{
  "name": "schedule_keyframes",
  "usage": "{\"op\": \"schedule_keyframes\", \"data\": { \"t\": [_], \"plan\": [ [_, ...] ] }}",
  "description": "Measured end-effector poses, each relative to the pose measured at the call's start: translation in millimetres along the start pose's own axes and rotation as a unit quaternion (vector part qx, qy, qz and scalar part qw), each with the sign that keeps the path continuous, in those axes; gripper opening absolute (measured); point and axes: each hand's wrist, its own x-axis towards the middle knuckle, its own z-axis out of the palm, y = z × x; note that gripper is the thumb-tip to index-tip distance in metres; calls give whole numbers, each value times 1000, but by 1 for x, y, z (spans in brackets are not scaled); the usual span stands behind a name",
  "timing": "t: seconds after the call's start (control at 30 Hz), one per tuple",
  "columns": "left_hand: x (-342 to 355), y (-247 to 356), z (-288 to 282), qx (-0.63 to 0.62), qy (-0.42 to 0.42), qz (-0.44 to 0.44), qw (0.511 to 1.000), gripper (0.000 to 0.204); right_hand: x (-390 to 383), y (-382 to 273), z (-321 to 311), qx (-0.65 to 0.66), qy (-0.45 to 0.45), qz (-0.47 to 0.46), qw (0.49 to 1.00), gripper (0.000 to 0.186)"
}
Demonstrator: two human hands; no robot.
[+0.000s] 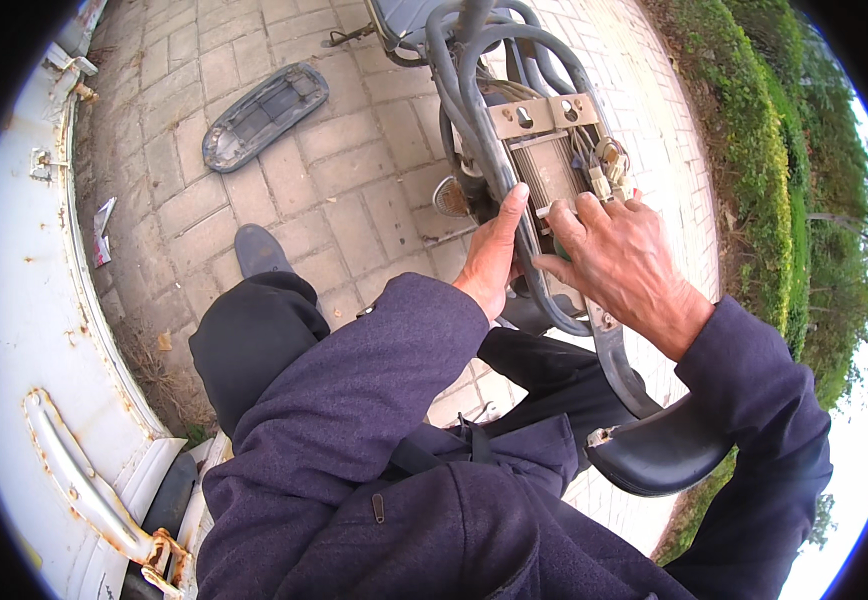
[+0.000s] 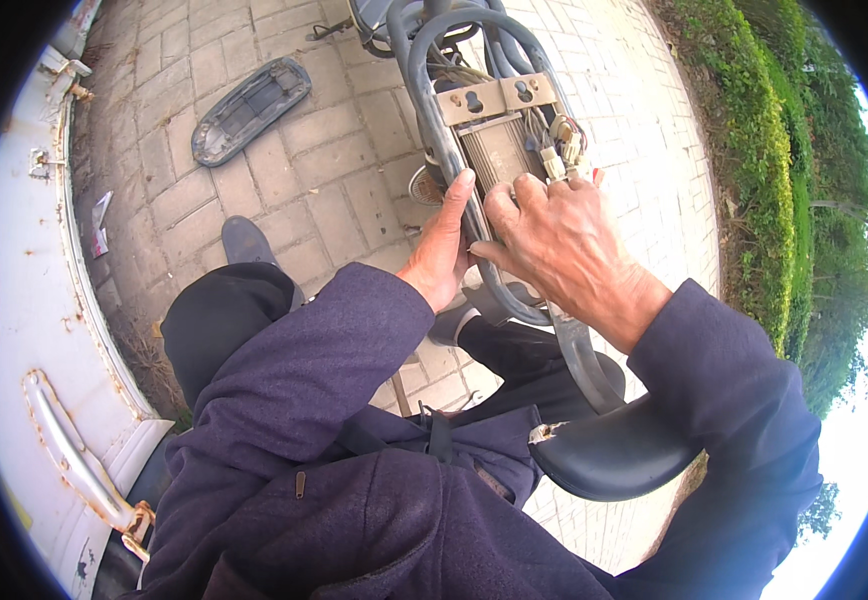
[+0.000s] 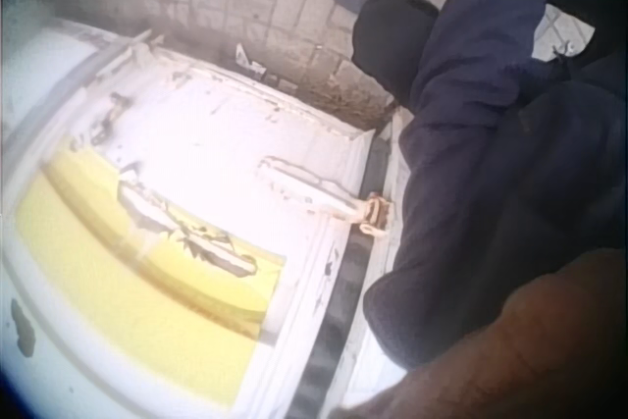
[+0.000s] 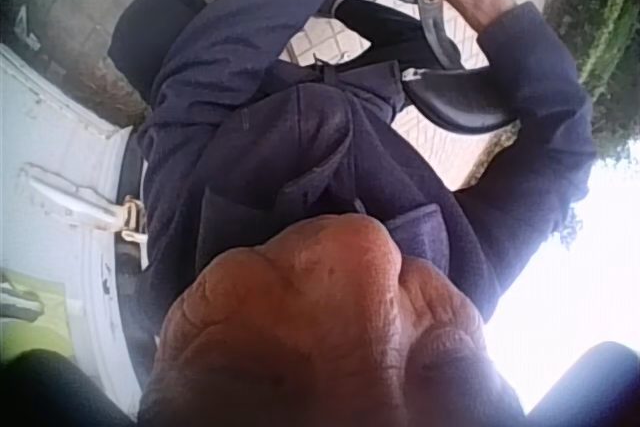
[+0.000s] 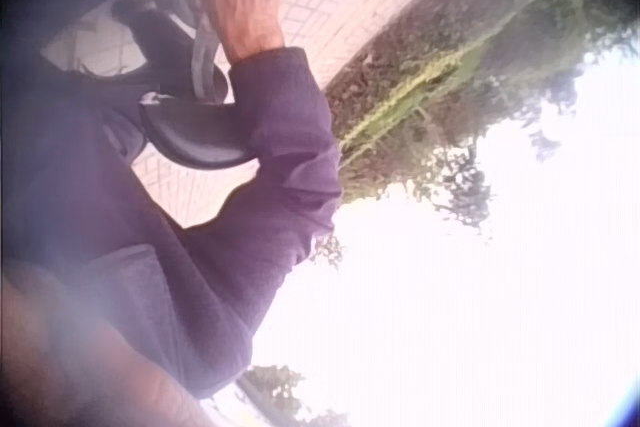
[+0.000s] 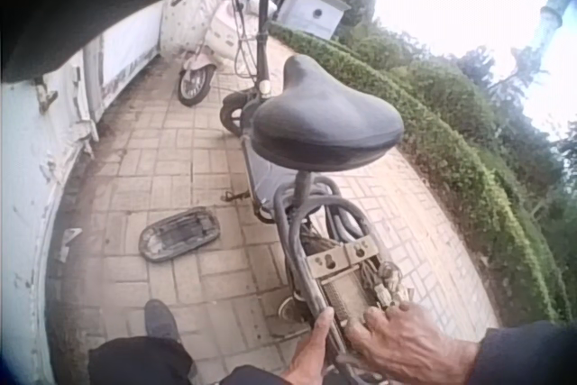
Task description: The person removes the rear seat and a plastic cover from a scooter using a screwdriver. They then disconnect several electrical connectors and unscrew a metal bracket to remove a component from the scooter's frame.
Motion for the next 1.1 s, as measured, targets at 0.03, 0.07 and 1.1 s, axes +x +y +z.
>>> {"op": "schedule_keyframes", "data": {
  "t": [0.03, 0.07, 1.1],
  "plan": [
    [1, 1, -1, 6, -3, -5, 1000, 81, 1, 0, 1, 16, -7, -11, 1000, 27],
    [1, 1, -3, 12, -5, -10, 1000, 81, 4, 1, 2, 16, 12, -32, 999, 28],
    [1, 1, -3, 16, -16, -8, 1000, 83, 3, 0, -6, 85, 83, 24, 993, 45]
  ]
}}
